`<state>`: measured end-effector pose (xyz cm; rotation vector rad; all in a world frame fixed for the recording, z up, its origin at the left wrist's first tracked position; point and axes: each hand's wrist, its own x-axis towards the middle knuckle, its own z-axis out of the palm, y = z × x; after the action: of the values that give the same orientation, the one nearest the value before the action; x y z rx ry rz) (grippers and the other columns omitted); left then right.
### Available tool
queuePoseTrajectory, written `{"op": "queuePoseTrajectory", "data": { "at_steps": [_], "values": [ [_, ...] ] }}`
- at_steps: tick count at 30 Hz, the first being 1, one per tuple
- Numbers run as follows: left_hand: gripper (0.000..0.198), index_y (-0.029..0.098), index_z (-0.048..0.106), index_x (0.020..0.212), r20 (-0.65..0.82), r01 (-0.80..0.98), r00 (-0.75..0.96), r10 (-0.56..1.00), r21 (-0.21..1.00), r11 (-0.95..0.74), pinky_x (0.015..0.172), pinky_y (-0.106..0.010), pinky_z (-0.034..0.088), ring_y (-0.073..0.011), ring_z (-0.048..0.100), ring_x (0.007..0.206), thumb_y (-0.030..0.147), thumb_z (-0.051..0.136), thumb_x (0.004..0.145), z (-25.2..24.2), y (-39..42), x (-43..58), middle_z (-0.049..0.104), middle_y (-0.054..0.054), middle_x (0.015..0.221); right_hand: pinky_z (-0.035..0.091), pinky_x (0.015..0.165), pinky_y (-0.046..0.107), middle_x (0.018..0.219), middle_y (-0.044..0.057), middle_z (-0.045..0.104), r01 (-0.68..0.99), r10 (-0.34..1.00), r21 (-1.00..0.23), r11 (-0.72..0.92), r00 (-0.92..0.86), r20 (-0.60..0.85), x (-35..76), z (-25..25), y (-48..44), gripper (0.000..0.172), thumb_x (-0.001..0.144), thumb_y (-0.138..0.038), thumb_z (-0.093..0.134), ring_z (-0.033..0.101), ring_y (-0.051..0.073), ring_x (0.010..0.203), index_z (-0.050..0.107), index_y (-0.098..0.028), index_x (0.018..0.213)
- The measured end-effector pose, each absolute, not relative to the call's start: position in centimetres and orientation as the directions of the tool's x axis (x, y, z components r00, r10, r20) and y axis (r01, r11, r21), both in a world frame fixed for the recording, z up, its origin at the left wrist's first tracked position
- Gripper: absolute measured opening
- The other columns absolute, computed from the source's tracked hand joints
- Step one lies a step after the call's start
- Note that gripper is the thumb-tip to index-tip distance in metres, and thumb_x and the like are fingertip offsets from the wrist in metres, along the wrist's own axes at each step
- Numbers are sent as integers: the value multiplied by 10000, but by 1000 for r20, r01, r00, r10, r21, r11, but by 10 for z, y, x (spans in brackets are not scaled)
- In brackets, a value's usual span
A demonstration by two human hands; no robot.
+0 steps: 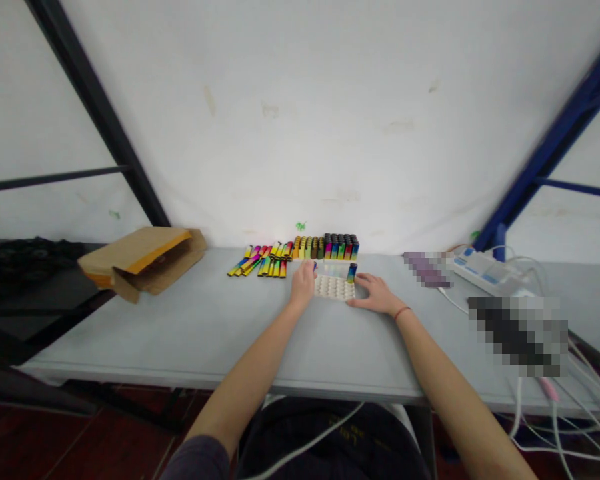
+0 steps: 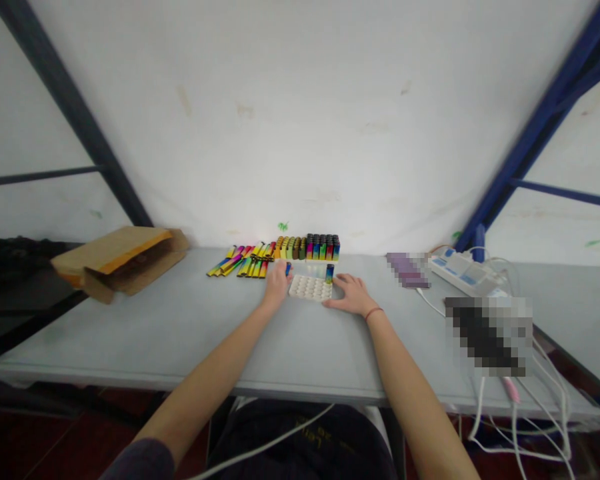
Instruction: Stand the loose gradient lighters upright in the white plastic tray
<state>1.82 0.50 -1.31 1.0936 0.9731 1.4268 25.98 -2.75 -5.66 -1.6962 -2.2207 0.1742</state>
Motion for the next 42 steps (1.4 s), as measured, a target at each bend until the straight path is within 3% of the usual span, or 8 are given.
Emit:
{"op": "queuePoseTrajectory", "data": {
  "at_steps": [3, 8, 17, 28, 32, 37, 40, 42],
  "values": [
    [40, 238, 660, 890, 413, -7, 133, 901, 910, -415, 767, -275, 484, -193, 600, 755, 266, 673, 864, -13, -7, 25, 634, -13, 758, 363, 1159, 565, 1504, 180, 551, 915, 954, -296, 273, -218, 205, 258, -58, -27, 793, 783, -690, 719, 510, 404, 1374, 622, -221, 1414],
    [129, 224, 729, 977, 564, 138, 369, 739, 753, -644, 1077, -406, 441, -271, 612, 1116, 291, 693, 874, -12, -14, 50, 695, -96, 1066, 347, 1172, 575, 1499, 180, 557, 913, 955, -308, 267, -206, 215, 257, -59, -27, 794, 772, -696, 723, 493, 414, 1391, 633, -221, 1402],
    [210, 223, 746, 1084, 523, 241, 426, 738, 721, -650, 1024, -399, 487, -255, 665, 1045, 248, 629, 912, -32, 2, 53, 731, -100, 1104, 365, 1164, 568, 1501, 194, 551, 913, 952, -293, 283, -229, 205, 256, -57, -27, 793, 790, -682, 726, 514, 398, 1378, 621, -207, 1416],
    [202, 269, 720, 1115, 571, 421, 442, 692, 549, -722, 1061, -407, 398, -264, 645, 1077, 298, 592, 961, -25, -3, 57, 752, -93, 1107, 366, 1164, 580, 1481, 195, 565, 914, 951, -296, 277, -216, 223, 258, -62, -26, 811, 770, -705, 727, 518, 408, 1366, 629, -206, 1402],
    [320, 282, 697, 1254, 549, 484, 479, 685, 486, -727, 1068, -412, 371, -274, 601, 1161, 274, 522, 986, -26, -7, 60, 725, -102, 1215, 367, 1164, 569, 1482, 210, 557, 914, 954, -299, 273, -216, 209, 259, -60, -27, 851, 771, -726, 716, 512, 414, 1366, 626, -165, 1406],
    [358, 266, 690, 1289, 578, 589, 280, 766, 526, -613, 1063, -436, 374, -308, 576, 1186, 272, 518, 975, -17, 2, 40, 707, -129, 1249, 357, 1170, 565, 1489, 195, 555, 915, 954, -294, 277, -226, 197, 260, -58, -27, 840, 782, -723, 709, 503, 404, 1377, 612, -191, 1424],
    [388, 186, 679, 1291, 532, 725, -37, 846, 596, -344, 1063, -520, 351, -386, 518, 1263, 214, 473, 962, -13, 14, 10, 667, -205, 1304, 345, 1185, 538, 1516, 206, 525, 918, 960, -294, 265, -223, 171, 260, -56, -28, 866, 786, -727, 704, 479, 403, 1402, 603, -167, 1438],
    [415, 130, 661, 1302, 466, 830, -110, 878, 529, -177, 1043, -550, 351, -420, 477, 1305, 178, 458, 943, -15, 20, -8, 630, -253, 1342, 338, 1190, 529, 1527, 208, 514, 917, 961, -297, 265, -226, 160, 260, -55, -28, 871, 794, -732, 695, 470, 402, 1410, 599, -159, 1444]
  ]
}}
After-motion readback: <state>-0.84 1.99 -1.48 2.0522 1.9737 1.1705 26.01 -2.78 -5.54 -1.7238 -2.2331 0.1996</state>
